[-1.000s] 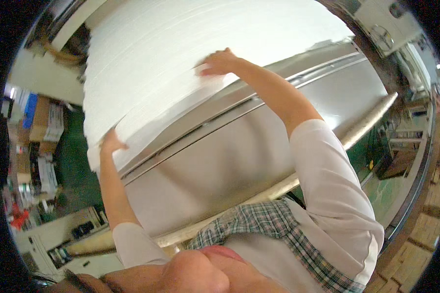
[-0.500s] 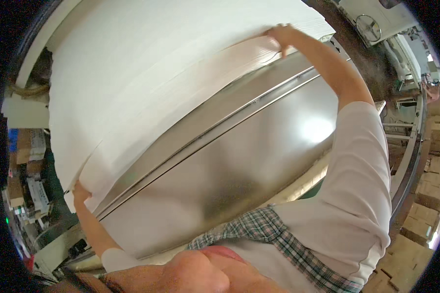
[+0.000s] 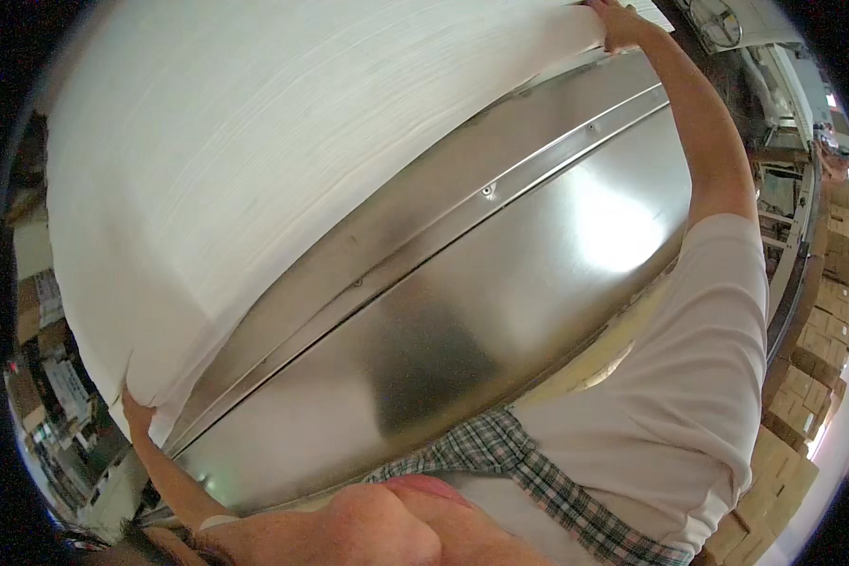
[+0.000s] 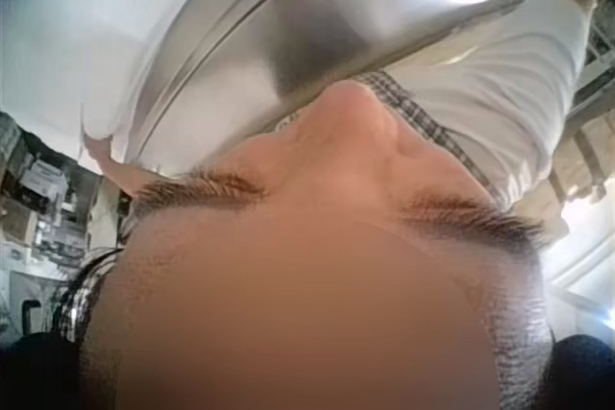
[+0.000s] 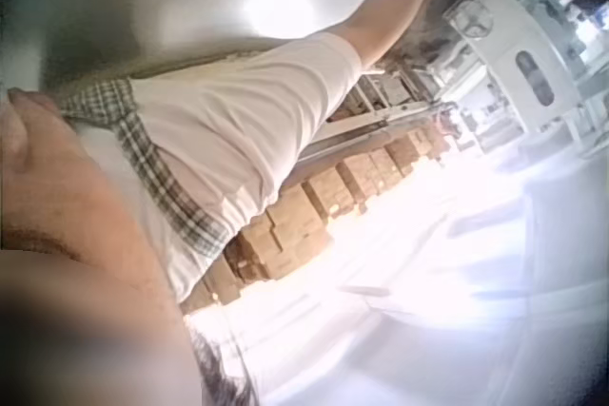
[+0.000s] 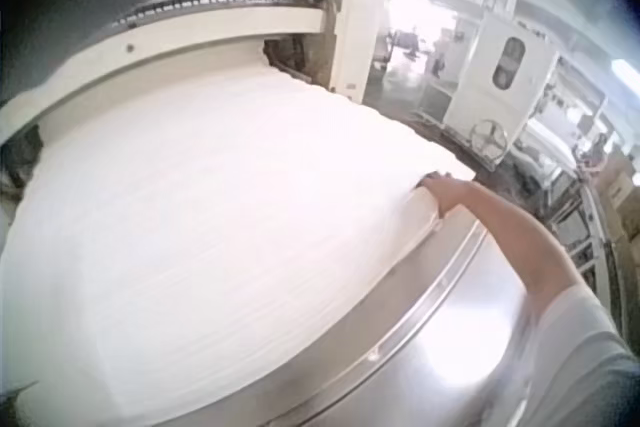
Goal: Operating an industrial machine to process large sheets of white material, including feeding the sheets into the machine and using a touchscreen control panel.
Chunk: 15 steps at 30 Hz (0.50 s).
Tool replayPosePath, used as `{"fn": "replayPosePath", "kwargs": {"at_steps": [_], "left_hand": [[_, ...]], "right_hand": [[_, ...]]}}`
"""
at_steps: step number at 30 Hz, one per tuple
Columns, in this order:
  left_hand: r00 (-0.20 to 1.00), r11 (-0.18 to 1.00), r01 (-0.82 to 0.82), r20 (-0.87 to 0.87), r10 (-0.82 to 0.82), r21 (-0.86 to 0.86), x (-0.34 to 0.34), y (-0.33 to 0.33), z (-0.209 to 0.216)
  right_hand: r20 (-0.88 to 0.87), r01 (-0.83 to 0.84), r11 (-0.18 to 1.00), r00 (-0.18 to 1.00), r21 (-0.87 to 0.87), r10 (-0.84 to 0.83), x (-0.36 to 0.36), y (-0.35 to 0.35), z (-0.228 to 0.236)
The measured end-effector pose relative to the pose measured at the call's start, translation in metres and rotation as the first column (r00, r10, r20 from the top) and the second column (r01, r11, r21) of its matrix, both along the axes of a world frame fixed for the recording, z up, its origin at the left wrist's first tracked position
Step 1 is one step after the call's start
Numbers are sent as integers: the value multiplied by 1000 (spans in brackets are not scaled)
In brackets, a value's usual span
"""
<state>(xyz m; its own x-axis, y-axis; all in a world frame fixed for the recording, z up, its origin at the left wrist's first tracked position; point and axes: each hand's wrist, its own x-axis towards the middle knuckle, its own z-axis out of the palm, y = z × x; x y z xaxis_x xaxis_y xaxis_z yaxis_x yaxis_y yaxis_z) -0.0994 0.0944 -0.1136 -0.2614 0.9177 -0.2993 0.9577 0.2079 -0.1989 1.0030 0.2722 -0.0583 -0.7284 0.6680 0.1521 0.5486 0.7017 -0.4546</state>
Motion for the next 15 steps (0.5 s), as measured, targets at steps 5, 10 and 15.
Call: {"fn": "replayPosePath", "kwargs": {"at_steps": [5,10,15], "left_hand": [[999,999,-30,37,30,14,9,0,5],[996,994,64,50,-69,91,4,-3,3],[996,988,54,59,-63,142,-14,-21,3]], "right_hand": [[-2,38,998,999,-52,-38,-9,0,1],[765,664,719,349,206,-541,-53,-5,13],[642,663,711,444,234,-625,-46,-7,-4]]}}
